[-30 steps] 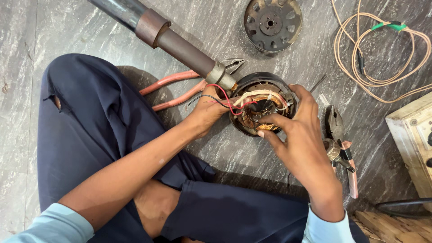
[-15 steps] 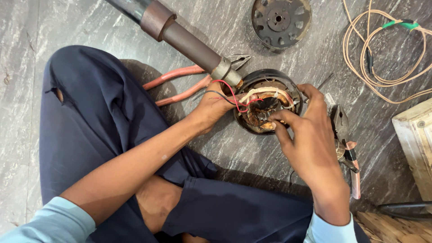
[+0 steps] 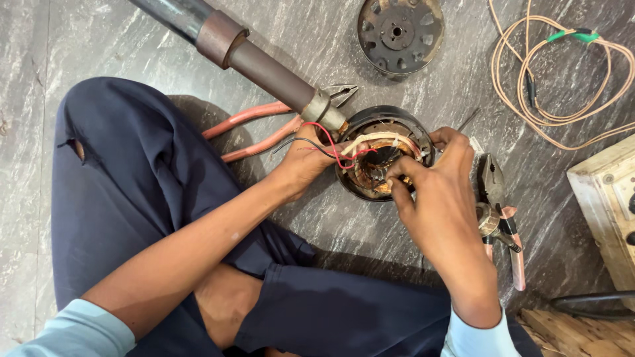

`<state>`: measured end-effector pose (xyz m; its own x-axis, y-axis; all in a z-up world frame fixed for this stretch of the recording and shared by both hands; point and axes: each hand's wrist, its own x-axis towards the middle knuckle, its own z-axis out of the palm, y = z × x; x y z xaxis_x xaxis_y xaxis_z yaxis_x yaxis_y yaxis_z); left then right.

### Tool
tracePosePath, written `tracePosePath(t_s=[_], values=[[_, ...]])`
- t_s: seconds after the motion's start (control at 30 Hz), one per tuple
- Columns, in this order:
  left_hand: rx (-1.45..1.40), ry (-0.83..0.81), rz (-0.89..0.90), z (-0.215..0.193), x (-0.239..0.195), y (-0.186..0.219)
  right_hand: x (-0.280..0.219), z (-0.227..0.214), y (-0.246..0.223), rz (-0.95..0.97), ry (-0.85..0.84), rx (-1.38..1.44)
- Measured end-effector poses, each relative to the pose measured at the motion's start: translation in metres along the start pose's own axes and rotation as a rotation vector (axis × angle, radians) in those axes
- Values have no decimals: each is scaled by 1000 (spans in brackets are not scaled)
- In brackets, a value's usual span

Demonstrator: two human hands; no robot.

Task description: The person sits on the floor and works on a disassembled motor, stripping and twisting wires, then connecting them to the motor's copper windings. They use pliers and a soldering iron to secure the connections.

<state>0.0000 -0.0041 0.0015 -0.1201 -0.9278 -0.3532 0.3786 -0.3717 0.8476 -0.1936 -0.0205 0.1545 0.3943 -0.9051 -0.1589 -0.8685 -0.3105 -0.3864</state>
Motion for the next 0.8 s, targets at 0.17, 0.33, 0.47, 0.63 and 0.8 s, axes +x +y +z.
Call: tracePosePath(t_s=[0.17,0.33,0.47,0.63,0.8], values=[[46,35,37,1,1,0,-6,-4,9,50,49,114],[46,56,76,0,4,-6,-2,-2,28,173,195,594],[8,30,111,4,2,0,8,22,43,285,129,723],[116,159,104,15,-1,20,16,37,61,323,-57,1104],[109,166,97,19,-8,35,20,36,65,481,-103,1110]])
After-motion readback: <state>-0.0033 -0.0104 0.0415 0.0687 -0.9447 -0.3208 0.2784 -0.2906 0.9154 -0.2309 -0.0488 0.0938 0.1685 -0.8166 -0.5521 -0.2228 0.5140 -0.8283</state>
